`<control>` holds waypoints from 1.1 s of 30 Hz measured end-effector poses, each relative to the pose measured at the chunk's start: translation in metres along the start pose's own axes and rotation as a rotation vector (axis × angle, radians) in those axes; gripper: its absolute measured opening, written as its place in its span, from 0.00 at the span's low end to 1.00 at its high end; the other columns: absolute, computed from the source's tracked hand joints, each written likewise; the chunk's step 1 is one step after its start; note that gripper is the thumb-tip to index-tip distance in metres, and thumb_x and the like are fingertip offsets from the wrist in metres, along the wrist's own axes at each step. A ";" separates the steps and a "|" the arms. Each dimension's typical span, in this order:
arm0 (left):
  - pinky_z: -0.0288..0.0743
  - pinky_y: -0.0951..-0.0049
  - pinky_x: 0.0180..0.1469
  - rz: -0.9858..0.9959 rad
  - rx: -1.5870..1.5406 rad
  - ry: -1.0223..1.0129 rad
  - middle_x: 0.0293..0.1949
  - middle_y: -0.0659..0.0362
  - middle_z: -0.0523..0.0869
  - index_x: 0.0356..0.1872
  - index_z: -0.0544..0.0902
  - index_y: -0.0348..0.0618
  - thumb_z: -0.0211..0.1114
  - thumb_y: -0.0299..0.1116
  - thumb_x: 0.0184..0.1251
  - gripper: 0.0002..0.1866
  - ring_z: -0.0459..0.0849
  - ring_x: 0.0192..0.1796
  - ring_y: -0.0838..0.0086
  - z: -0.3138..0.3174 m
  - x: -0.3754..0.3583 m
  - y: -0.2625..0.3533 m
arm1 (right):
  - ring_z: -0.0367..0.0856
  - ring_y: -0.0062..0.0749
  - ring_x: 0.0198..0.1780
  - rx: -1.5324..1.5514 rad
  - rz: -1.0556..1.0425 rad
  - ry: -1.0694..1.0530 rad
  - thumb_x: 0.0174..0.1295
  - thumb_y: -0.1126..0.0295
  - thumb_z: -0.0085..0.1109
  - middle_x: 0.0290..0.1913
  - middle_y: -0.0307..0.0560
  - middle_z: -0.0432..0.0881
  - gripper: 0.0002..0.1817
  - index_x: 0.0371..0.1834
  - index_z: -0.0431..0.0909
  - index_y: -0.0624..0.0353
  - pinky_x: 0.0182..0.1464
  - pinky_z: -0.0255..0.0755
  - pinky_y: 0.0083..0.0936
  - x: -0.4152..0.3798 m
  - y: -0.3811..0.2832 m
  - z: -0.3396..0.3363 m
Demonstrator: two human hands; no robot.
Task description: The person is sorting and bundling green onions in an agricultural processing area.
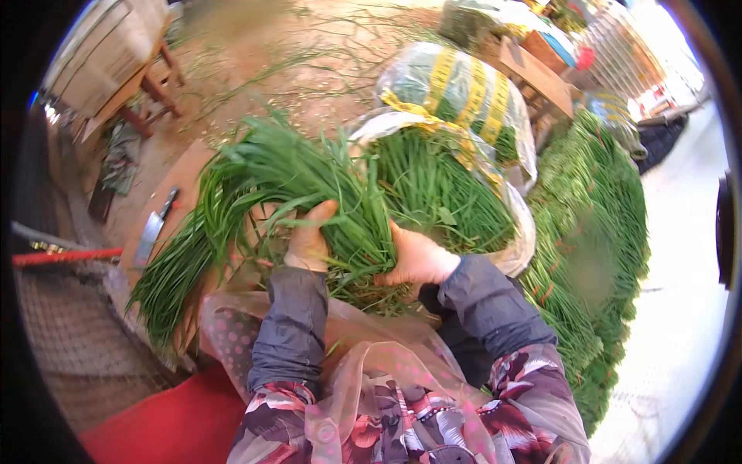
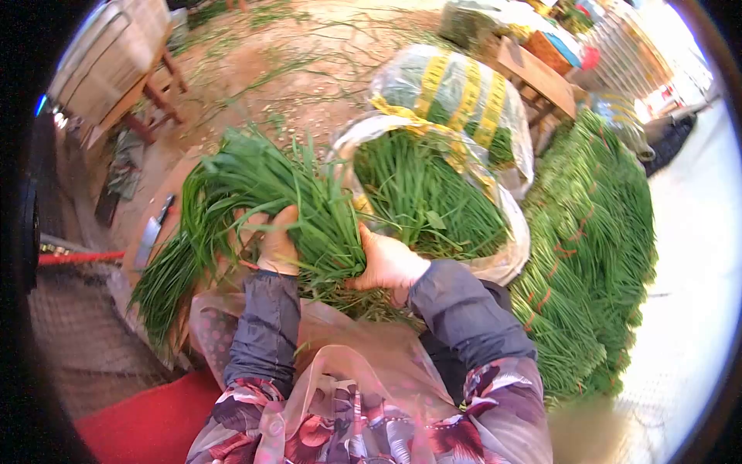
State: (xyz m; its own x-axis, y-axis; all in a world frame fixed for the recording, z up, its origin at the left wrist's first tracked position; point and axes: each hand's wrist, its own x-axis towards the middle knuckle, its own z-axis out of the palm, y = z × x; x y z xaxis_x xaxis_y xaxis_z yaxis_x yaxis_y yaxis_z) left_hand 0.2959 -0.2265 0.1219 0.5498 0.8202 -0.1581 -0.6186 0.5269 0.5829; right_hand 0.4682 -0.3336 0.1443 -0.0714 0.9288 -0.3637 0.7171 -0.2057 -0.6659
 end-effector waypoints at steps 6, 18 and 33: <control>0.77 0.65 0.54 0.325 0.460 -0.007 0.49 0.58 0.84 0.53 0.79 0.38 0.72 0.26 0.53 0.24 0.82 0.49 0.70 -0.023 -0.020 0.022 | 0.69 0.42 0.66 0.300 -0.363 0.275 0.33 0.49 0.81 0.62 0.63 0.72 0.68 0.73 0.47 0.72 0.68 0.59 0.27 0.050 -0.033 -0.001; 0.77 0.67 0.52 0.078 1.281 -0.052 0.49 0.57 0.84 0.53 0.79 0.40 0.71 0.29 0.56 0.22 0.82 0.49 0.69 -0.103 -0.021 -0.059 | 0.51 0.44 0.75 0.752 -0.294 0.199 0.28 0.65 0.83 0.73 0.63 0.53 0.75 0.76 0.31 0.66 0.74 0.44 0.28 0.060 -0.041 0.041; 0.77 0.71 0.51 -0.112 1.591 -0.062 0.50 0.55 0.83 0.54 0.78 0.39 0.69 0.29 0.59 0.21 0.82 0.48 0.69 -0.115 -0.081 -0.030 | 0.77 0.41 0.55 0.158 -0.473 0.347 0.39 0.62 0.73 0.51 0.51 0.81 0.39 0.61 0.73 0.50 0.68 0.57 0.44 0.085 0.000 0.112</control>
State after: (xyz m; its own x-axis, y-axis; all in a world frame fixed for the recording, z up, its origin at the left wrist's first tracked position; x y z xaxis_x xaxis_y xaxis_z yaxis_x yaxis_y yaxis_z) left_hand 0.2052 -0.2829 0.0256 0.5955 0.7644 -0.2471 0.5926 -0.2103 0.7776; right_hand 0.3846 -0.2896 0.0404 -0.1081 0.9714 0.2112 0.5493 0.2354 -0.8018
